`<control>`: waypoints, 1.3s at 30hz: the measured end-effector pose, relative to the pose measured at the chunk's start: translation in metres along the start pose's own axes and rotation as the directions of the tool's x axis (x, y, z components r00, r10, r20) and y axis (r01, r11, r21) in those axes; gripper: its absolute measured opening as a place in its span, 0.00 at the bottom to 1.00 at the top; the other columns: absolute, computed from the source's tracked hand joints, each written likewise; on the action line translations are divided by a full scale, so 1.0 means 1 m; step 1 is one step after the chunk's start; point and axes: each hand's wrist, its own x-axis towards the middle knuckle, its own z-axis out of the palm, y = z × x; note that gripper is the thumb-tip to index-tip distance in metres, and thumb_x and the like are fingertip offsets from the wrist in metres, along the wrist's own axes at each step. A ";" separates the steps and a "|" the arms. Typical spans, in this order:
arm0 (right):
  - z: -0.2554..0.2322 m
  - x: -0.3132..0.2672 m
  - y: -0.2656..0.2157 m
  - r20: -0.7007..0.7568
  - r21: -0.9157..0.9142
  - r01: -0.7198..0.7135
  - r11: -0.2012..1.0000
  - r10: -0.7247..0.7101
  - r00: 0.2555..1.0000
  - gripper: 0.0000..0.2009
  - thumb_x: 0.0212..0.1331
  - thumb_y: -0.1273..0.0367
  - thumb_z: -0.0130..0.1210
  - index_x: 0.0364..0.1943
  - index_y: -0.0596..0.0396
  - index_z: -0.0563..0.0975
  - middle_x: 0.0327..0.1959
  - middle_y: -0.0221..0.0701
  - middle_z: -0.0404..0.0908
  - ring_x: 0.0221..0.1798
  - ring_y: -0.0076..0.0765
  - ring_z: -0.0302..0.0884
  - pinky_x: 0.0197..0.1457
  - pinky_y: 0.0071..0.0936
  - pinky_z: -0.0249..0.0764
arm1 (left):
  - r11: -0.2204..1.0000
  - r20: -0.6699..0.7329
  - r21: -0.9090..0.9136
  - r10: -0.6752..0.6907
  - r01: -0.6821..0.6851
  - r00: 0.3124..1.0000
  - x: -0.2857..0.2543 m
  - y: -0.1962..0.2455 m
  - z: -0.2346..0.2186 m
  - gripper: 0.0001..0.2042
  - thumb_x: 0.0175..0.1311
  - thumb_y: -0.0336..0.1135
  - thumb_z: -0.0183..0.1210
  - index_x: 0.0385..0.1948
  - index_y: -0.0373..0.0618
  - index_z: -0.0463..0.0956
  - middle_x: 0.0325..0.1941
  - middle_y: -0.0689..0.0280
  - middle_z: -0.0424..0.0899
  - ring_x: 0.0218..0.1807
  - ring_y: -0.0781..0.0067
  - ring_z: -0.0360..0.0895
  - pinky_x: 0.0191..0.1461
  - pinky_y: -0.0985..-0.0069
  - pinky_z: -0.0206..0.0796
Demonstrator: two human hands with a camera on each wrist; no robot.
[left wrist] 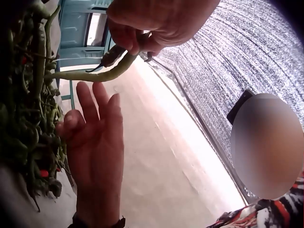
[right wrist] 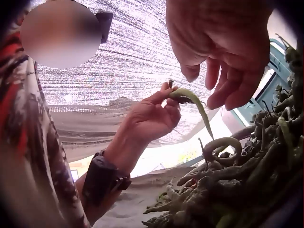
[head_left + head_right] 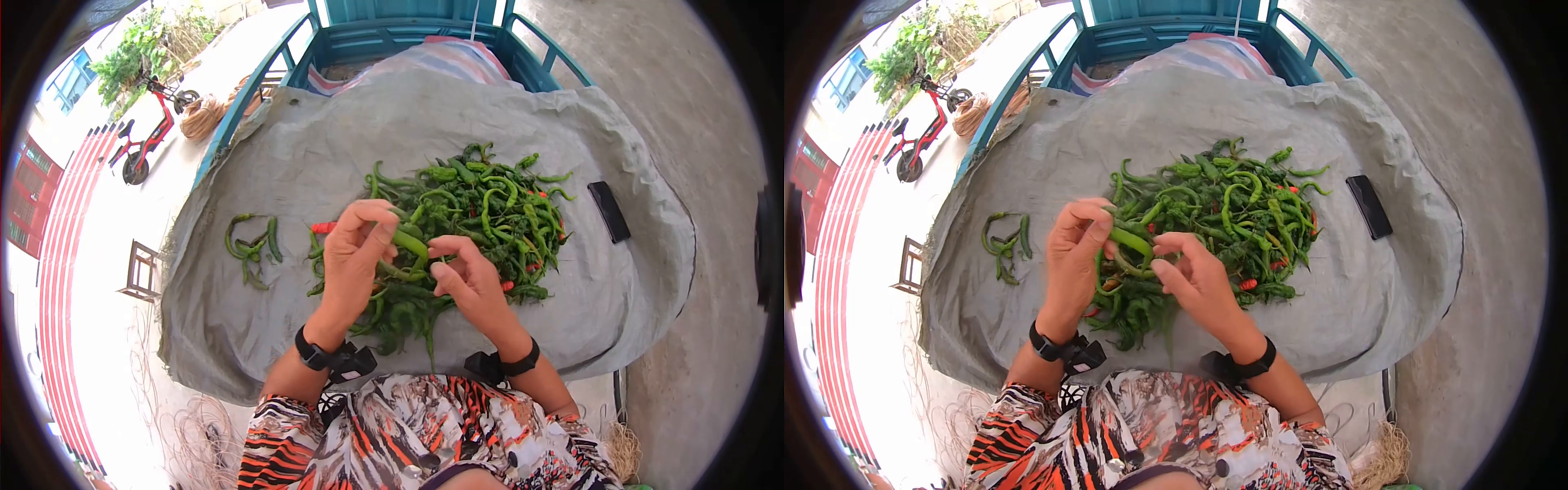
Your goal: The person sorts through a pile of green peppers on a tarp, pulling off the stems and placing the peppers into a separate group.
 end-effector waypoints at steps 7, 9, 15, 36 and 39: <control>-0.001 -0.004 0.010 0.027 -0.126 -0.030 0.992 0.034 0.999 0.11 0.66 0.70 0.57 0.49 0.60 0.76 0.33 0.29 0.81 0.28 0.18 0.74 0.32 0.19 0.71 | 0.991 -0.002 -0.080 -0.110 0.109 0.994 -0.006 -0.014 0.006 0.10 0.76 0.34 0.51 0.53 0.46 0.75 0.44 0.70 0.77 0.30 0.85 0.71 0.33 0.85 0.64; -0.004 -0.006 0.011 0.047 -0.214 -0.005 0.977 0.015 0.999 0.10 0.67 0.71 0.57 0.49 0.61 0.75 0.31 0.26 0.79 0.29 0.16 0.74 0.31 0.18 0.70 | 0.989 -0.042 -0.093 -0.123 0.119 0.991 -0.006 -0.007 0.007 0.12 0.77 0.36 0.50 0.56 0.47 0.73 0.41 0.71 0.76 0.29 0.85 0.70 0.33 0.85 0.65; -0.006 -0.012 0.010 -0.020 -0.238 -0.013 0.971 0.008 1.000 0.08 0.66 0.72 0.56 0.46 0.59 0.76 0.28 0.24 0.78 0.28 0.15 0.72 0.31 0.19 0.68 | 0.974 -0.068 0.062 -0.216 0.220 0.974 0.000 -0.030 -0.010 0.16 0.76 0.36 0.51 0.61 0.45 0.70 0.37 0.72 0.74 0.31 0.88 0.68 0.33 0.87 0.59; -0.006 -0.003 0.012 -0.070 0.008 -0.121 0.993 0.122 0.990 0.10 0.73 0.67 0.50 0.51 0.55 0.77 0.27 0.25 0.79 0.25 0.14 0.71 0.28 0.15 0.66 | 0.898 0.246 0.064 -0.437 0.435 0.865 -0.017 -0.022 -0.022 0.12 0.75 0.35 0.52 0.54 0.42 0.72 0.39 0.71 0.75 0.30 0.83 0.73 0.33 0.83 0.66; -0.011 -0.006 0.009 -0.155 0.059 -0.100 0.993 0.108 0.982 0.09 0.74 0.68 0.49 0.50 0.54 0.77 0.27 0.25 0.79 0.24 0.14 0.69 0.28 0.15 0.65 | 0.904 0.174 0.400 -0.239 0.154 0.955 -0.012 -0.033 -0.023 0.13 0.72 0.34 0.56 0.54 0.41 0.72 0.41 0.70 0.76 0.32 0.83 0.73 0.35 0.82 0.66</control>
